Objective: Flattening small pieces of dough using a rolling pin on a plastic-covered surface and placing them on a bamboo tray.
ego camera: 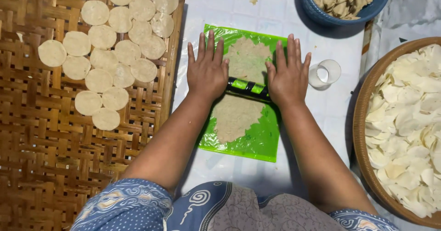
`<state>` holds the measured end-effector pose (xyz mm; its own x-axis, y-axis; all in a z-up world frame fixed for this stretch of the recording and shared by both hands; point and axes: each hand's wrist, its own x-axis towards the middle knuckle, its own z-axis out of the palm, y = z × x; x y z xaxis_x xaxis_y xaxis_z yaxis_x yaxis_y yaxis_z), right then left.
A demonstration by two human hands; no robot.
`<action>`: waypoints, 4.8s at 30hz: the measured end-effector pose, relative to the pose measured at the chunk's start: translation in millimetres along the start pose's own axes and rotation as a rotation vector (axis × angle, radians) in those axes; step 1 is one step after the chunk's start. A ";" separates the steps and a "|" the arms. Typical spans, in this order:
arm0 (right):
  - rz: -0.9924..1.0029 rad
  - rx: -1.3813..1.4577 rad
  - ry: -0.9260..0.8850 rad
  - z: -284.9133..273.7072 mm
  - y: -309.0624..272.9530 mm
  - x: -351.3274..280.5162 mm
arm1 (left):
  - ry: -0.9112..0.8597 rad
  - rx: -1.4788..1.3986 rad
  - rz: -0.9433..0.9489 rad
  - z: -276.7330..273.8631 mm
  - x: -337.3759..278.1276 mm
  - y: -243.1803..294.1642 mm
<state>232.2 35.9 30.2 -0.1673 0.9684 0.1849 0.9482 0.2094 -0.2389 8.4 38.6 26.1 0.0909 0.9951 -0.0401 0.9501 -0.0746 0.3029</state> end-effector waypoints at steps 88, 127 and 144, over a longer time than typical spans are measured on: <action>-0.056 0.054 0.054 16.7 -25.5 -68.8 | 0.274 -0.072 0.102 21.3 -63.8 -8.4; 0.103 -0.064 -0.335 35.9 -2.9 98.6 | -0.151 0.006 -0.061 -12.5 115.0 -4.9; -0.005 -0.045 -0.278 29.5 -19.6 16.8 | 0.139 -0.046 0.029 3.4 84.9 -9.1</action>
<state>202.9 52.1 9.9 -0.2337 0.9687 -0.0840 0.9571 0.2140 -0.1951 8.4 123.5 16.7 0.0725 0.9923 0.1006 0.9326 -0.1032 0.3458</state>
